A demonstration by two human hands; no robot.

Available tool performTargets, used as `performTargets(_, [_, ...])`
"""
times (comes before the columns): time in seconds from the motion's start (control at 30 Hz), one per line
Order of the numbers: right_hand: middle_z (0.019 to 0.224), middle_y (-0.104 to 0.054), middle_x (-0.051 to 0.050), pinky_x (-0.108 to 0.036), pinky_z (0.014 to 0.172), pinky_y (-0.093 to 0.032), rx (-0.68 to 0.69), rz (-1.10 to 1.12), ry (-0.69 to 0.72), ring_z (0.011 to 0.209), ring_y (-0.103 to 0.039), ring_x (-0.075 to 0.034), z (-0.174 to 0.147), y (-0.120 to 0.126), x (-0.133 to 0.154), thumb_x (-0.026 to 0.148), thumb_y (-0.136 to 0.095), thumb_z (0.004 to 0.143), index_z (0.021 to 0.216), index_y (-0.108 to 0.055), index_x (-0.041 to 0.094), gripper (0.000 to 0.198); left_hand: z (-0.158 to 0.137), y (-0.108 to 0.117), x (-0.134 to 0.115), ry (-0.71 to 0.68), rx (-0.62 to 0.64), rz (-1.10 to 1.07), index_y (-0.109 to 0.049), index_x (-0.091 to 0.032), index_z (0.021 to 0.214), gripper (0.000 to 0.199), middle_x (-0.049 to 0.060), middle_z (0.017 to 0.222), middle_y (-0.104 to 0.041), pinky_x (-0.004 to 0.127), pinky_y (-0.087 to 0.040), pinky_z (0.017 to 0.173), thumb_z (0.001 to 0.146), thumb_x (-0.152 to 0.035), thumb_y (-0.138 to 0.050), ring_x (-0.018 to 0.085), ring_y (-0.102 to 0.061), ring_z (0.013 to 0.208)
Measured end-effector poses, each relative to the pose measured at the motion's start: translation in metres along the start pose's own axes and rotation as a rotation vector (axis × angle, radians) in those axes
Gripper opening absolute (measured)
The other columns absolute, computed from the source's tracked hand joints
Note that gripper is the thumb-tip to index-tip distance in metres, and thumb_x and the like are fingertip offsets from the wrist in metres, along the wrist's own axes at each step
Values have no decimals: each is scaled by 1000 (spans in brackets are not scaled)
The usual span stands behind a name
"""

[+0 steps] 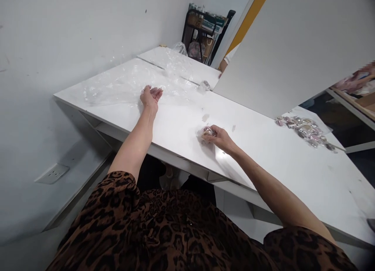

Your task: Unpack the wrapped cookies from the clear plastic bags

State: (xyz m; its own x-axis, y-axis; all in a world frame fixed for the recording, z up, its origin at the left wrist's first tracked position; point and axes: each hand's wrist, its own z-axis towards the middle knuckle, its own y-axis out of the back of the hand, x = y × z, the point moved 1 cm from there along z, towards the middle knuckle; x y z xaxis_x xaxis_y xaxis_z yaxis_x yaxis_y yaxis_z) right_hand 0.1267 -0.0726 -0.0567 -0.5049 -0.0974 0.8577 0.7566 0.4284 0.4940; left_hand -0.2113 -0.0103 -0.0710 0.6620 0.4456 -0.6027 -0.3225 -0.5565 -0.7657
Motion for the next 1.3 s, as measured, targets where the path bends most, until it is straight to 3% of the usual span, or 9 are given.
performTargets(0.17, [84,-66,1,-30,70,-44,-90,364,45,75,-57,-15,-30,6,3,42,-89,68,92,-65,21,40,-2,-6,-4,-8,-15,46,-51,-21,82,15,-5,58,-61,19,-60,65,96,-16,-49,9,-68,56])
performTargets(0.33, [82,-70,0,-28,63,-47,-343,597,-122,67,-60,-14,-61,53,-23,33,-94,59,85,-65,20,41,-10,-15,-7,-16,-9,114,-50,-19,77,21,-6,52,-60,17,-56,60,96,-13,-45,7,-63,50])
performTargets(0.47, [68,-66,-4,-27,51,-45,-576,612,-268,54,-56,-13,-50,128,-63,18,-84,63,78,-65,16,25,-12,-21,-7,-33,14,178,-51,-18,75,21,-6,49,-61,19,-57,60,94,-11,-45,8,-64,49])
performTargets(0.6, [63,-59,-1,-23,49,-45,-850,596,-319,52,-52,-11,-15,237,-83,8,-73,73,80,-59,17,18,-10,-21,-3,-80,37,230,-55,-19,78,14,-5,50,-63,20,-59,59,87,-11,-48,10,-65,50])
performTargets(0.77, [109,-64,-7,-23,69,-54,-1104,589,-220,76,-63,-8,17,326,-98,28,-64,96,109,-50,22,19,-4,-14,0,-112,65,332,-56,-21,75,5,-8,50,-64,19,-61,61,71,-20,-59,9,-66,53])
performTargets(0.87, [118,-63,-12,-30,72,-56,-1072,571,-269,78,-67,-12,22,303,-116,23,-72,86,112,-48,23,35,-4,-12,1,-122,125,402,-56,-25,71,6,-13,51,-66,18,-60,61,70,-29,-61,7,-67,56])
performTargets(1.0, [95,-66,-3,-31,66,-55,-804,502,-196,71,-66,-16,15,211,-121,23,-80,67,104,-52,23,46,-9,-15,4,-135,228,431,-60,-26,69,7,-13,54,-68,20,-60,58,75,-30,-62,8,-69,56])
performTargets(1.17, [93,-64,-3,-31,66,-51,-374,425,6,74,-66,-16,4,101,-78,49,-83,67,108,-60,20,55,-35,-22,18,-132,419,526,-61,-22,72,17,-5,64,-67,22,-55,45,85,-32,-64,10,-65,46])
performTargets(1.3, [127,-62,-12,-36,73,-54,-168,329,125,88,-66,-18,1,42,-27,53,-84,72,134,-55,25,74,-88,-23,30,-19,684,660,-60,-19,73,31,-1,68,-66,22,-48,41,84,-44,-74,10,-62,45])
